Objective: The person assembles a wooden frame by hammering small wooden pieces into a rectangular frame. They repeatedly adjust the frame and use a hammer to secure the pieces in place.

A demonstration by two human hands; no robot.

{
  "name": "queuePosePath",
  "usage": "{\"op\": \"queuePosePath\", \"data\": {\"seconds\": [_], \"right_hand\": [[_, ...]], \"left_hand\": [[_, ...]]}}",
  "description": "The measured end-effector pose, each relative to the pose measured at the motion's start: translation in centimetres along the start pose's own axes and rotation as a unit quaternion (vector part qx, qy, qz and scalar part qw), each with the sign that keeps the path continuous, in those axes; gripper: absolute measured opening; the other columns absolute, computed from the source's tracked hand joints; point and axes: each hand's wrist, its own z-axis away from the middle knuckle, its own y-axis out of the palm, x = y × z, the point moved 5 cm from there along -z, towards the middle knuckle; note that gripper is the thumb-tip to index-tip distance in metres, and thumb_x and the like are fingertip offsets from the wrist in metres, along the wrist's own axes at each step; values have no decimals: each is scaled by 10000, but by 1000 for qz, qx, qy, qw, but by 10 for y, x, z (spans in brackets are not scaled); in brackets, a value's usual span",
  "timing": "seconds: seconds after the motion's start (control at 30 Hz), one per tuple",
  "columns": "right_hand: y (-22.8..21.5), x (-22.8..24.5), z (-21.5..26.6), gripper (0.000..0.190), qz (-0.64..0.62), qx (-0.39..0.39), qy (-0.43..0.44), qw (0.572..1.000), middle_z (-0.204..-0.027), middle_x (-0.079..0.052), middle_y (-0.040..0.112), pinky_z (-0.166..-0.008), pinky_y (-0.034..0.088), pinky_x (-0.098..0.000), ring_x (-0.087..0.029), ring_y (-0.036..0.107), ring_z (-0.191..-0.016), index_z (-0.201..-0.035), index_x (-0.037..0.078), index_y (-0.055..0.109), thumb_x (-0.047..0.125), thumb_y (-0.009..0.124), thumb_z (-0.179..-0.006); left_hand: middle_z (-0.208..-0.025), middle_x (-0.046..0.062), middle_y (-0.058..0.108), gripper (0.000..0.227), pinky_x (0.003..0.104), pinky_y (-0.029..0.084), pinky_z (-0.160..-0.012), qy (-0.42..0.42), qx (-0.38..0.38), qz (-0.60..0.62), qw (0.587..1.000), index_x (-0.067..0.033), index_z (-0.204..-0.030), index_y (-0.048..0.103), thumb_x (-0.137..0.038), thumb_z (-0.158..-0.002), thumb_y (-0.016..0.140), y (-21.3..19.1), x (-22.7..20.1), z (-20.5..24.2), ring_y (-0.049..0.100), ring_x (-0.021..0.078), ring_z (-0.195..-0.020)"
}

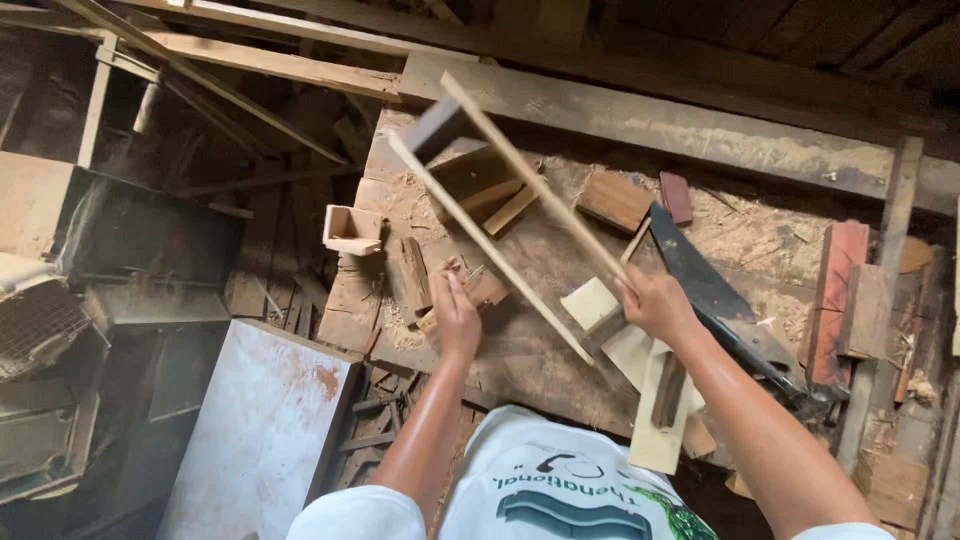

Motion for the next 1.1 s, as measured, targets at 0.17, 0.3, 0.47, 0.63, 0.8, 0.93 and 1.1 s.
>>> {"op": "queuePosePath", "data": {"seconds": [0.17,0.3,0.47,0.63,0.8,0.93,1.1], "right_hand": [[13,-14,2,404,49,49,11,998,-671,-215,654,-603,507,-507,-407,645,-628,-1268,45,655,150,656,-878],[5,-5,-4,419,78,24,8,997,-769,-206,675,-648,505,-514,-409,650,-733,-1289,70,665,206,667,-893],[-24,14,23,552,77,-71,143,984,-1019,-221,688,-825,493,-513,-422,610,-992,-1242,37,668,411,784,-854],[-48,11,112,811,110,-75,356,925,-1231,-215,598,-942,479,-529,-402,564,-1167,-1311,13,537,561,811,-781],[-7,28,165,1198,168,9,416,894,-1237,-302,494,-874,481,-527,-453,535,-1123,-1408,-123,342,698,825,-682],[21,19,176,1152,198,20,427,882,-1253,-260,494,-868,510,-514,-424,561,-1140,-1478,-152,319,595,793,-740],[11,12,187,898,138,-4,428,893,-1266,-236,497,-915,512,-516,-421,574,-1147,-1341,-32,452,434,858,-690]], "left_hand": [[-1061,145,569,290,389,455,-921,54,-64,-56,995,10,-1168,547,-206,-1119,361,-18,18,-25,564,266,-993],[-1066,142,561,302,389,473,-872,58,-89,-55,993,1,-1210,548,-206,-1089,364,-26,11,-29,574,259,-934],[-1175,134,539,232,413,481,-900,71,-32,-55,995,-8,-1171,550,-174,-1090,409,-27,-18,-12,594,270,-959],[-1307,185,597,81,493,393,-1118,386,57,-204,898,-31,-1056,561,-51,-991,517,9,-60,24,566,353,-1235],[-1114,162,643,122,562,276,-1219,446,240,-201,838,0,-1063,569,-33,-948,549,72,-61,34,591,365,-1185],[-918,195,583,71,506,288,-1317,326,330,-241,852,3,-1013,539,-58,-1048,530,98,-44,30,588,353,-989],[-1031,195,611,123,457,438,-1006,396,58,-104,911,-27,-974,558,22,-934,453,43,-44,-5,563,369,-1074]]}}
